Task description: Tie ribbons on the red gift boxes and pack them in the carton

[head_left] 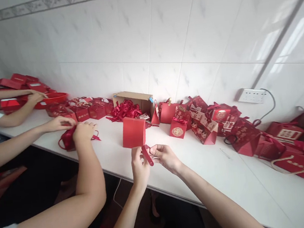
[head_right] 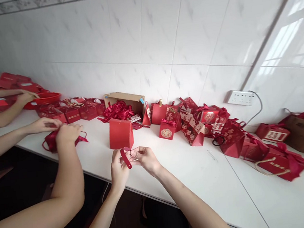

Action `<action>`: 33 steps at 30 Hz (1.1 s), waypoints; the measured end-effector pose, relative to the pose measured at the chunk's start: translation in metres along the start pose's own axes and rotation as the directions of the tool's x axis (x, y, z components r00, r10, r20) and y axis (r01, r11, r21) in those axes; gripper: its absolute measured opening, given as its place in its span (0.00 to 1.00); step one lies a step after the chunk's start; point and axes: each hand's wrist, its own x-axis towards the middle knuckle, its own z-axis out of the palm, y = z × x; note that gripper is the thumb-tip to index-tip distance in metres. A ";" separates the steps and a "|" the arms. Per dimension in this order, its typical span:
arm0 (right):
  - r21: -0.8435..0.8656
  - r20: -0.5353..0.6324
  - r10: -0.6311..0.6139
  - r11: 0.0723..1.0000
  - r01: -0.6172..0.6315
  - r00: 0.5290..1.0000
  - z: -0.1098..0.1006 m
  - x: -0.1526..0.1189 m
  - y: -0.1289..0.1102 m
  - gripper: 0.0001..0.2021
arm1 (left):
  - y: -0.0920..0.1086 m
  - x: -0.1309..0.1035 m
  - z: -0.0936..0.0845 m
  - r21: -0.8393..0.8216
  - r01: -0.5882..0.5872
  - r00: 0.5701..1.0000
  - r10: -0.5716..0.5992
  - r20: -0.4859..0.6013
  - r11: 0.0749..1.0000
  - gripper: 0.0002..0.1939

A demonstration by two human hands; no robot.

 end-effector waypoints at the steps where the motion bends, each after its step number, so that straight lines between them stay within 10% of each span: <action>1: 0.005 -0.010 0.003 1.000 -0.003 1.000 -0.009 -0.001 0.002 0.26 | -0.003 0.000 0.005 -0.004 -0.012 0.998 0.012 0.054 1.000 0.08; 7: -0.134 -0.229 -0.041 0.991 0.010 0.972 -0.072 -0.011 0.004 0.25 | -0.012 -0.002 0.036 0.004 -0.096 0.969 0.092 0.228 0.995 0.07; 15: -0.504 -0.626 -0.264 0.855 -0.122 0.734 -0.162 -0.008 0.009 0.06 | -0.059 0.056 0.071 0.294 -0.094 0.893 -0.050 0.447 0.951 0.06; 26: -0.574 -0.631 -0.298 0.801 -0.172 0.716 -0.181 -0.010 0.019 0.05 | -0.082 0.140 0.043 0.610 0.108 0.902 -0.335 0.272 0.785 0.09; 30: -0.523 -0.657 -0.288 0.840 -0.147 0.696 -0.185 -0.004 0.021 0.05 | -0.059 0.116 0.085 0.527 0.033 0.862 -0.291 0.415 0.849 0.06; 33: -0.464 -0.703 -0.278 0.877 -0.126 0.655 -0.194 -0.001 0.022 0.07 | -0.041 0.070 0.140 0.392 -0.052 0.747 -0.224 0.626 0.919 0.05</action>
